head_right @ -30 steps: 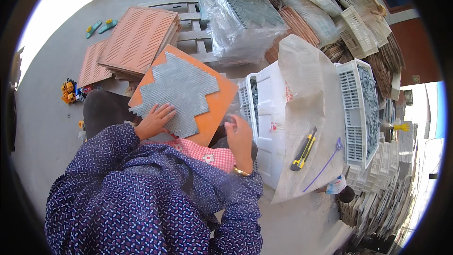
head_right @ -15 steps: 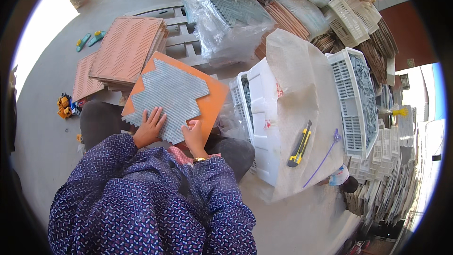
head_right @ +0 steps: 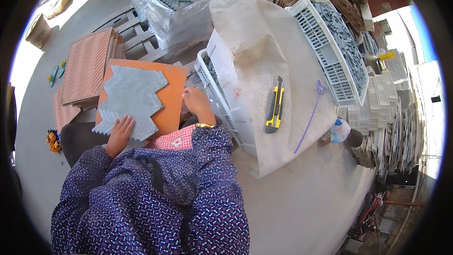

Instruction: The person sits on the ground and uses a utility knife to cut a gray textured tile placed on an orange board. They repeatedly score and snap the tile, then set the cut piece aside.

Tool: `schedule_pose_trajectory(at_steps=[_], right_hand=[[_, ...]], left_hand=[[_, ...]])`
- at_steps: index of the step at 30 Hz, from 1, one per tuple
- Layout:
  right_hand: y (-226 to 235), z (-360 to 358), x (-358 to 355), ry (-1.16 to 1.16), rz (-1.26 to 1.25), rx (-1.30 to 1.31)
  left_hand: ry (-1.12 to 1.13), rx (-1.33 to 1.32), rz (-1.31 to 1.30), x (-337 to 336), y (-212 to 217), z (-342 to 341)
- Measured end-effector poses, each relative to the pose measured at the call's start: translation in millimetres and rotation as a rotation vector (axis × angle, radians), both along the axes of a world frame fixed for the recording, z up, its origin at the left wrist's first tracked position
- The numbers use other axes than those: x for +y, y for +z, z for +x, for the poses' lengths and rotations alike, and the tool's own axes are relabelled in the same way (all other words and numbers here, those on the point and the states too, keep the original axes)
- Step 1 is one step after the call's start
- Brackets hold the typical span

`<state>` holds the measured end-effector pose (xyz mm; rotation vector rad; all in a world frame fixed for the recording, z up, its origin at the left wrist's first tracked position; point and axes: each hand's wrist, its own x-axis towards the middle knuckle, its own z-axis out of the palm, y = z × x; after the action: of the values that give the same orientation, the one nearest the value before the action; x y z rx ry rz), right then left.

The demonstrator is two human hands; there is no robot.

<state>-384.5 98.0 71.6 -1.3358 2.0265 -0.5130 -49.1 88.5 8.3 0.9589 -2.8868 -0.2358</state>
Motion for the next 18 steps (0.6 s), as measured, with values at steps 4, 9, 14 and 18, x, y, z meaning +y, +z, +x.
schedule_pose_trajectory(at_steps=[4, 9, 14, 18], right_hand=[[-6, -45, -25, 0.263, 0.62, -0.073], [-67, -33, -28, 0.4, 0.711, 0.144], [-111, -42, -25, 0.59, 0.542, 0.287], [-127, -59, -22, 0.371, 0.144, 0.431]], left_hand=[[-0.015, -0.034, 0.009, 1, -1, 1], [-0.008, -0.042, 0.036, 2, 1, 5], [0.005, -0.05, 0.043, 5, 0, 3], [-0.005, 0.011, 0.055, 4, 0, -3]])
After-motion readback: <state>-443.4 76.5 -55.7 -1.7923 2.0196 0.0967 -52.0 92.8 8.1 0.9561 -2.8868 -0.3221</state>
